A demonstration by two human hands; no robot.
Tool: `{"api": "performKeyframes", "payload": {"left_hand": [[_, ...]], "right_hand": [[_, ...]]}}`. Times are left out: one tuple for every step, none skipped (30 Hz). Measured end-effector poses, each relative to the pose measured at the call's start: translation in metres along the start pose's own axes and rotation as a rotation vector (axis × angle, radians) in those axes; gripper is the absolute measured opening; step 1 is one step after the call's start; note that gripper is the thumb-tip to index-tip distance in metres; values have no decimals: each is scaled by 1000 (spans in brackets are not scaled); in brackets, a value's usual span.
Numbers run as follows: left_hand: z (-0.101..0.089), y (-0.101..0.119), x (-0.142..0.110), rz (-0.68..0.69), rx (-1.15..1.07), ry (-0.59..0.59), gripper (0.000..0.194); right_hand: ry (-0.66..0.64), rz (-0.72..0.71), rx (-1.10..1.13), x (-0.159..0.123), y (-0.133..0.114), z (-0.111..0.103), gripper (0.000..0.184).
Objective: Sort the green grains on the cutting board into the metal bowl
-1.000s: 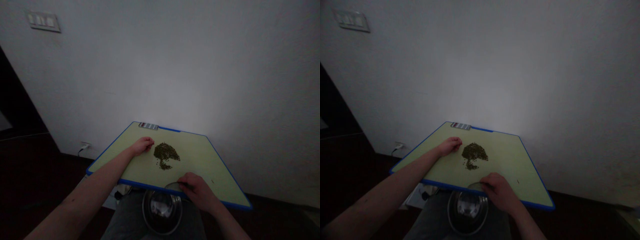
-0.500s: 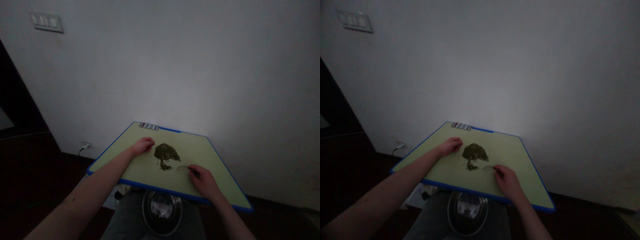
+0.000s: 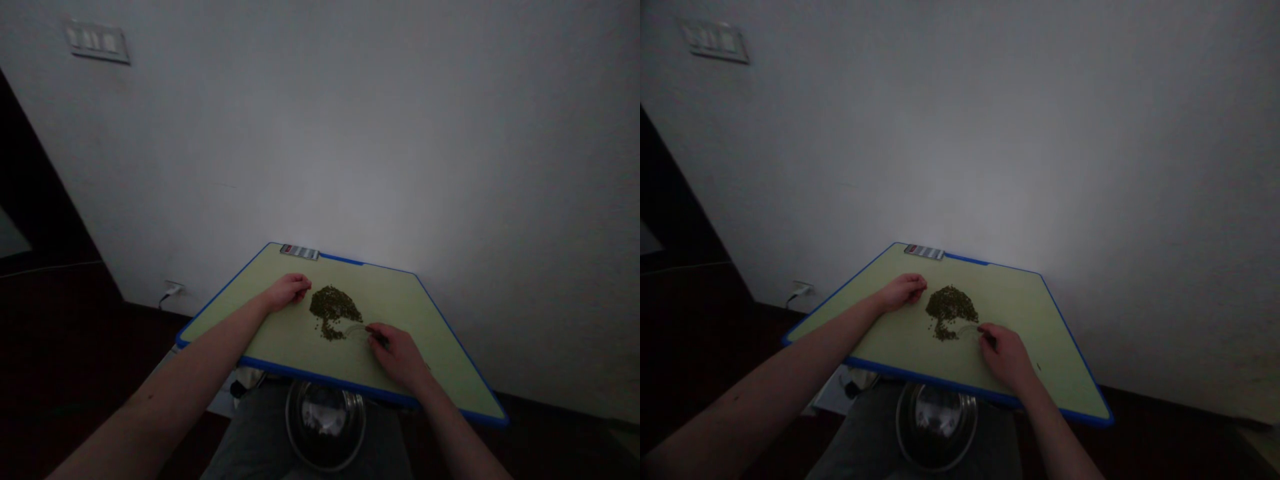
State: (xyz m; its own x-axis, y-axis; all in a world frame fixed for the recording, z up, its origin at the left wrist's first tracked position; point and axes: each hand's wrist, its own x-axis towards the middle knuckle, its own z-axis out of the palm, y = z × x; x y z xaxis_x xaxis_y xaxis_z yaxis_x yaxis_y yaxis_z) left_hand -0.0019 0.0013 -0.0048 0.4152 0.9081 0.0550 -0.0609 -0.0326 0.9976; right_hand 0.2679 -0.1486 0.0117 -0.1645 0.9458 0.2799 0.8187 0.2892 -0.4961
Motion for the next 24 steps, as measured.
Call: {"api": "performKeyframes", "payload": {"left_hand": [[0,0,0,0,-1,0,21],[0,-1,1,2,-3,0,21],[0,-1,1,4,-6,1,21],[-1,-1,1,8,-9,2,21],[-1,-1,1,12,-12,3,21],[-1,-1,1,15,-16,3,20],[-1,-1,1,17,-19,3,20],[-1,-1,1,17,-20,2,21],[-1,-1,1,18,-19,-1,21],[-1,-1,1,19,-16,-3,20],[-1,-1,1,20,-14,-3,20],[-1,-1,1,21,-15,-3,20],[-1,-1,1,22,-17,-2,20],[-1,-1,1,22,-21,0,20],[-1,-1,1,21,-24,2,20],[-1,-1,1,19,-26,2,20],[-1,-1,2,17,-25,3,21],[-1,-1,2,14,-23,3,21],[-1,-1,2,11,-22,3,21],[-1,-1,2,10,-24,3,20],[0,-1,2,9,-25,2,20],[0,0,2,10,-23,1,20],[0,0,2,12,-20,0,20],[0,0,1,14,-16,-3,20]], "right_hand": [[-1,6,10,-1,0,0,30],[-2,11,20,-2,1,-1,30],[-2,14,28,-3,1,-2,30],[-5,15,35,-4,1,-2,30],[-9,15,42,-5,1,-3,29],[-13,17,49,-5,0,-3,29],[-17,19,56,-6,0,-3,29],[-21,22,64,-6,-1,-4,29],[-23,26,72,-6,-2,-4,29],[-22,31,77,-6,-3,-3,29],[-22,34,80,-6,-3,-3,29],[-19,36,83,-6,-4,-2,29],[-17,37,86,-6,-4,-2,29],[-17,36,90,-6,-5,-1,29],[-19,33,95,-6,-5,0,29],[-23,30,100,-7,-5,1,30],[-28,29,104,-7,-5,1,30],[-31,30,105,-8,-5,2,30],[-31,33,104,-8,-5,2,30],[-30,37,102,-8,-5,2,30],[-28,42,100,-9,-5,2,31],[-26,45,97,-9,-6,2,31],[-26,45,94,-9,-6,1,31],[-26,43,90,-9,-7,1,31]]}}
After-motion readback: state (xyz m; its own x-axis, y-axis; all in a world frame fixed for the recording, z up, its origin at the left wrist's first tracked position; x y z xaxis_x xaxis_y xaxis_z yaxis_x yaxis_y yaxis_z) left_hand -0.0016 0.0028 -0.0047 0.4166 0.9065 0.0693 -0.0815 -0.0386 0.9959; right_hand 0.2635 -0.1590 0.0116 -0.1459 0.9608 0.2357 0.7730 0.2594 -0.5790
